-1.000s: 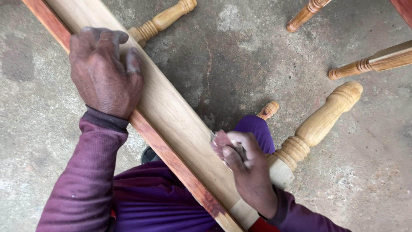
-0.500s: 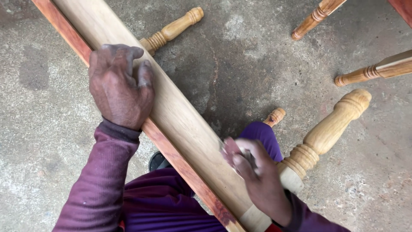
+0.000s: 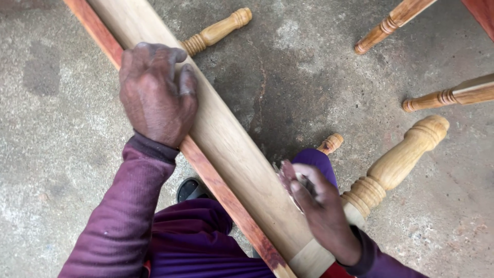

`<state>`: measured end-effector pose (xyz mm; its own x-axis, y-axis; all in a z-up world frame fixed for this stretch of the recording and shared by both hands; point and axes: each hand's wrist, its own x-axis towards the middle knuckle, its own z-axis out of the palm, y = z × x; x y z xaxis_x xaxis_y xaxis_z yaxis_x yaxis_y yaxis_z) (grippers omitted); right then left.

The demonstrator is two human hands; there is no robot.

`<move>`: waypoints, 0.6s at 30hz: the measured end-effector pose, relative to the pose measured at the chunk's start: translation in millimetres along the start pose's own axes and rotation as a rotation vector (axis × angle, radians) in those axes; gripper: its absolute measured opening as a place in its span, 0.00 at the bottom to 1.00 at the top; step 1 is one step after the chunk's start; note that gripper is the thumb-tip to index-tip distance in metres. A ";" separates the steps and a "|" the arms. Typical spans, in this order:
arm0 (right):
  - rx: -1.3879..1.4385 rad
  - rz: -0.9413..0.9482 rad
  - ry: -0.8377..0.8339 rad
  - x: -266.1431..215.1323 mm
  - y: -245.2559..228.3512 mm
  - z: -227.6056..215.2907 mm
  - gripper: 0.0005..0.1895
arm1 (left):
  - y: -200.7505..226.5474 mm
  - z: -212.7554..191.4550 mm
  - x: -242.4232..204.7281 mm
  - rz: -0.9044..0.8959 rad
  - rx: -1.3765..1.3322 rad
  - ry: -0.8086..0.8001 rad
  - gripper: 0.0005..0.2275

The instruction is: Manually sanding the wooden surfaces and legs of a small table using sandpaper to smooth the finish.

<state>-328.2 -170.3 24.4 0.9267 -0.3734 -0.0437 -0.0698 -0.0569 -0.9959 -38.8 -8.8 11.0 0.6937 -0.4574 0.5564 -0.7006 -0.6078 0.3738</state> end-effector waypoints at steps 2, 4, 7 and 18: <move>-0.177 0.085 0.016 -0.3 0.0 -0.6 0.16 | 6.2 -4.3 4.4 0.018 0.028 0.007 0.05; -0.354 0.158 0.044 12.4 5.0 5.3 0.15 | 11.9 -8.3 9.9 0.049 0.052 0.022 0.06; -0.241 0.026 0.036 59.3 17.9 24.9 0.15 | 14.0 -11.1 11.3 0.047 0.065 0.008 0.09; -0.032 0.621 -0.205 34.9 -1.0 -13.9 0.22 | 10.3 -7.4 10.7 0.028 0.059 0.001 0.06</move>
<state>-301.0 -196.2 25.0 0.7619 -0.1617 -0.6272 -0.6226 0.0841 -0.7780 -39.9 -15.2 26.2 0.6737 -0.4739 0.5670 -0.7087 -0.6318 0.3140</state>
